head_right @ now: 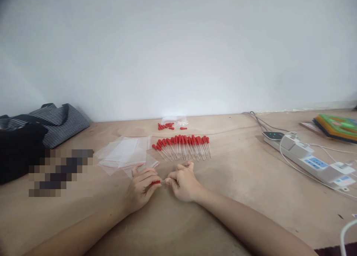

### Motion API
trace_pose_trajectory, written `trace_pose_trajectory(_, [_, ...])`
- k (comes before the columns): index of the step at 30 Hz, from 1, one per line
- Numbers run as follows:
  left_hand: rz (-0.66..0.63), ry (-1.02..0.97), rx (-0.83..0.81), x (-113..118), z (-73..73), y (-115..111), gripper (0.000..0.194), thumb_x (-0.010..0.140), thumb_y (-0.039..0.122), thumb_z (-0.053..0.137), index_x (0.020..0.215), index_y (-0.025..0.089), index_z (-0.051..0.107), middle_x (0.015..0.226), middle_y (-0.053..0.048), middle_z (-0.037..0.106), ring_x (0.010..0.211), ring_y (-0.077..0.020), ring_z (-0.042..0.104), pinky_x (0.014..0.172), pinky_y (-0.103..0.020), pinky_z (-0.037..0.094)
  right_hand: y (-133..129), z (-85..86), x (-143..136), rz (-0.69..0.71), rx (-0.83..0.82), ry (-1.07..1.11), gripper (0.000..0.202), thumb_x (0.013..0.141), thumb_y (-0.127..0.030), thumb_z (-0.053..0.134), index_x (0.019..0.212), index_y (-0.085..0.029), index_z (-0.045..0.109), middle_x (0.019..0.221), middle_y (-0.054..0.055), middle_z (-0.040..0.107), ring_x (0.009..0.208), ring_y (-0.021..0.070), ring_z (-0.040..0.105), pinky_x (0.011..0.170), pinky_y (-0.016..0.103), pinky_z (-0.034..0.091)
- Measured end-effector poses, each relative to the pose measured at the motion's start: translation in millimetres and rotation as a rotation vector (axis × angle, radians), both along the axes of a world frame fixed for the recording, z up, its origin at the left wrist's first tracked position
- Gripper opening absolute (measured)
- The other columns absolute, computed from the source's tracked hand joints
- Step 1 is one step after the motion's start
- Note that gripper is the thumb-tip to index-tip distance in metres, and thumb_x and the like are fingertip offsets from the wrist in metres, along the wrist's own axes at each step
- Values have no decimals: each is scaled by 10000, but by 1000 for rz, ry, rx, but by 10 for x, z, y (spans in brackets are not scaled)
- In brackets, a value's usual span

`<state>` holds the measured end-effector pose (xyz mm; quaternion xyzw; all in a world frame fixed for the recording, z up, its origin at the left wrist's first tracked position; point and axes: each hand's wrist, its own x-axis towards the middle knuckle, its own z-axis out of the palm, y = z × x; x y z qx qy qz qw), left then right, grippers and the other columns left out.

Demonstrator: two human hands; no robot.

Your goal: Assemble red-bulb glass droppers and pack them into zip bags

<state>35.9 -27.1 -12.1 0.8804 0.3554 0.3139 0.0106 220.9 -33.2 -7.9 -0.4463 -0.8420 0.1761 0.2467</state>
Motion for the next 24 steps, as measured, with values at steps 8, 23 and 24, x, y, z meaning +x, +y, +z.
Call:
trace_pose_trajectory(8, [28, -11, -69, -51, -21, 93, 133, 772, 297, 557, 893, 251, 587, 809, 16, 649, 850, -180, 574, 961, -448, 140, 11, -20, -34, -61, -94, 65, 335, 881, -254, 350, 655, -207, 593, 600, -34, 595, 682, 119, 470, 763, 336, 204])
trace_pose_trajectory(23, [107, -816, -819, 49, 86, 194, 264, 711, 398, 570, 805, 161, 503, 756, -3, 599, 726, -137, 603, 720, -305, 499, -7, -58, -53, -127, -35, 129, 339, 889, -314, 354, 651, -203, 569, 604, -37, 601, 714, 129, 480, 748, 327, 200])
trace_pose_trajectory(24, [126, -867, -837, 64, 128, 241, 269, 697, 395, 585, 799, 160, 504, 741, 7, 591, 708, -131, 604, 712, -304, 507, -9, -60, -51, -125, -7, 135, 304, 881, -325, 377, 688, -215, 584, 648, -33, 618, 730, 133, 482, 749, 329, 198])
